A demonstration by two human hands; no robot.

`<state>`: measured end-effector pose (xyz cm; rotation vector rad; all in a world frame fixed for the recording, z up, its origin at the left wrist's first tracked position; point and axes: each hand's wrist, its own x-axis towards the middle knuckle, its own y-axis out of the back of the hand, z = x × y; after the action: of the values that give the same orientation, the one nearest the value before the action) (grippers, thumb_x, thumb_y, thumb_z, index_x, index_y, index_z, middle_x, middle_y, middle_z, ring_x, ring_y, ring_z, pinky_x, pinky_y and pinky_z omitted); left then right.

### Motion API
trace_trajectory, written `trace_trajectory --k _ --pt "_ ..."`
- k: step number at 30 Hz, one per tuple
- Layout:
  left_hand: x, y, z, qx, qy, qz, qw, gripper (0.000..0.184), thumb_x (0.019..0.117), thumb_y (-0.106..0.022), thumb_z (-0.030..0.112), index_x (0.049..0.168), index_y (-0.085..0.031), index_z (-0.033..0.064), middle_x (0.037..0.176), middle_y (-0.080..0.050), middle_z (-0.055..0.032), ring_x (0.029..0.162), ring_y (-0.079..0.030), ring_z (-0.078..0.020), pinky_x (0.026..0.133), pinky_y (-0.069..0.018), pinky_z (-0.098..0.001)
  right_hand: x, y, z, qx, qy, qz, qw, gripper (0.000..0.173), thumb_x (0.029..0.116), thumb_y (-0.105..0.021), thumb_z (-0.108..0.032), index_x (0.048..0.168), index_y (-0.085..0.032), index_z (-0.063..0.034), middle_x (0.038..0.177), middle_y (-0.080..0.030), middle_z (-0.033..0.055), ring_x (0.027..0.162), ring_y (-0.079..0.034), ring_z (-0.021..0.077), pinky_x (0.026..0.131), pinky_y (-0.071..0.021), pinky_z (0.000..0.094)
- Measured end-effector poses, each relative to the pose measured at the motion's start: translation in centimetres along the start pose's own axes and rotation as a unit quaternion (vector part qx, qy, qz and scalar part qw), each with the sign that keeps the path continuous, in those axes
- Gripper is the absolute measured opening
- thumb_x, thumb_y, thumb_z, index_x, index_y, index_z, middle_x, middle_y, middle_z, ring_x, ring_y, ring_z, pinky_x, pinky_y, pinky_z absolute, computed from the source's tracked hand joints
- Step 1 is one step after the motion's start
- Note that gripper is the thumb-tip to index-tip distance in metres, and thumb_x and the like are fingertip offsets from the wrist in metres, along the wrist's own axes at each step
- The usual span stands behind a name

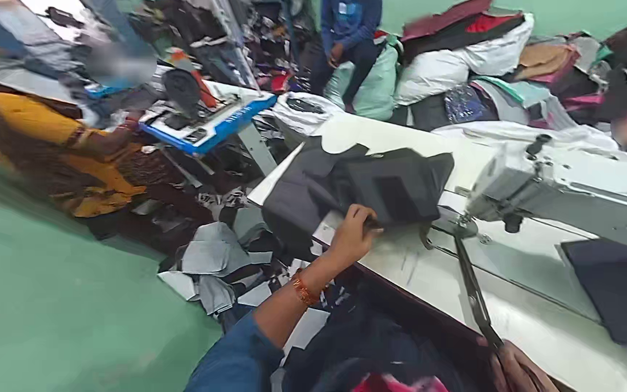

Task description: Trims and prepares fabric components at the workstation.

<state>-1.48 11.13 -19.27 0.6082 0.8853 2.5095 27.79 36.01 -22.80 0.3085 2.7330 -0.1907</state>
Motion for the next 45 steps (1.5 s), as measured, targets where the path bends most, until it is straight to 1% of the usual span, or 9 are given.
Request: trace_trajectory --k 2,5,13,17,22,24,28,34,45 --pt "-2.1 -1.5 -1.5 0.023 0.077 -0.08 0.994 0.036 0.0967 -0.068 0.025 0.124 -0.064 0.002 0.13 -0.059 -0.0208 0.084 -0.066 -0.0243 0.077 -0.0569 -0.0407 -0.2 -0.2 -0.4 -0.002 -0.025 0.018 1.0 0.038 0.1046 -0.044 -0.041 0.122 -0.05 -0.0083 0.064 -0.051 -0.0112 0.044 -0.049 0.0012 0.042 -0.0476 0.0188" --pt "-3.5 -2.4 -1.7 0.035 0.082 -0.042 0.995 0.037 0.0952 -0.071 0.028 0.124 -0.066 0.0053 0.127 -0.059 -0.0191 0.083 -0.065 -0.0232 0.076 -0.0563 -0.0389 -0.3 -0.6 -1.0 -0.008 -0.043 0.033 0.999 0.046 0.0994 -0.053 -0.05 0.12 -0.052 -0.0096 0.063 -0.053 -0.0096 0.042 -0.05 0.0022 0.04 -0.0487 0.0191" --pt "-3.4 -4.0 -1.9 0.022 -0.008 0.053 0.998 0.024 0.0926 -0.074 0.021 0.11 -0.078 0.0045 0.114 -0.07 -0.0171 0.106 -0.068 -0.0308 0.094 -0.0563 -0.0459 -0.7 -1.1 -1.3 -0.035 -0.051 0.048 0.997 0.036 0.1023 -0.047 -0.038 0.122 -0.051 -0.0085 0.064 -0.051 -0.0092 0.042 -0.05 0.0026 0.04 -0.049 0.0195" --pt "-3.5 -4.5 -2.1 -0.012 -0.028 0.069 0.997 0.023 0.0956 -0.07 0.023 0.102 -0.08 0.0025 0.102 -0.072 -0.0151 0.098 -0.07 -0.0268 0.091 -0.0574 -0.0422 -1.0 -1.1 -1.5 -0.074 -0.056 0.06 0.994 0.034 0.1006 -0.051 -0.033 0.123 -0.052 -0.007 0.064 -0.05 -0.0093 0.042 -0.048 0.0027 0.04 -0.0479 0.0202" --pt "-2.6 -3.6 -1.3 -0.065 0.03 0.021 0.997 0.023 0.0965 -0.066 0.019 0.091 -0.078 0.0006 0.092 -0.069 -0.0117 0.087 -0.066 -0.0179 0.084 -0.0547 -0.0351 -1.2 -0.7 -1.6 -0.093 -0.02 0.013 0.995 0.049 0.095 -0.063 -0.045 0.125 -0.053 -0.0072 0.067 -0.054 -0.0138 0.045 -0.048 -0.0005 0.041 -0.0457 0.0188" --pt "-2.2 -3.4 -1.0 -0.024 0.028 0.009 0.999 0.024 0.0984 -0.063 0.018 0.091 -0.075 -0.0017 0.094 -0.068 -0.0139 0.086 -0.066 -0.0217 0.083 -0.0551 -0.038 -1.3 -0.8 -1.8 -0.08 -0.013 -0.01 0.997 0.055 0.0945 -0.064 -0.053 0.126 -0.053 -0.0085 0.067 -0.053 -0.014 0.045 -0.049 -0.0001 0.041 -0.0463 0.0189" --pt "-1.6 -2.9 0.0 0.042 0.065 -0.046 0.996 0.028 0.1048 -0.054 0.017 0.106 -0.07 -0.0058 0.108 -0.069 -0.0213 0.105 -0.068 -0.034 0.097 -0.0529 -0.0478 -1.0 -0.7 -2.0 -0.067 0.004 -0.023 0.997 0.062 0.0914 -0.064 -0.062 0.124 -0.054 -0.0103 0.065 -0.051 -0.0146 0.043 -0.047 -0.0005 0.04 -0.0451 0.0185" --pt "-1.5 -3.0 0.6 0.055 0.102 -0.059 0.991 0.032 0.1087 -0.046 0.019 0.116 -0.065 -0.0057 0.113 -0.068 -0.0235 0.111 -0.067 -0.0371 0.098 -0.0518 -0.0507 -1.8 -0.1 -1.3 -0.052 0.046 -0.054 0.996 0.064 0.0937 -0.06 -0.065 0.125 -0.052 -0.0098 0.071 -0.053 -0.0143 0.047 -0.049 -0.0011 0.043 -0.0463 0.0182" --pt "-1.6 -4.2 1.1 0.105 0.092 0.004 0.99 0.03 0.1076 -0.046 0.016 0.116 -0.065 -0.0047 0.103 -0.071 -0.0239 0.101 -0.071 -0.0406 0.086 -0.0563 -0.0536 0.0 -0.2 -1.8 0.008 -0.029 -0.243 0.97 0.062 0.0923 -0.056 -0.071 0.122 -0.059 -0.0169 0.072 -0.054 -0.0099 0.049 -0.05 0.0008 0.042 -0.0435 0.0177"
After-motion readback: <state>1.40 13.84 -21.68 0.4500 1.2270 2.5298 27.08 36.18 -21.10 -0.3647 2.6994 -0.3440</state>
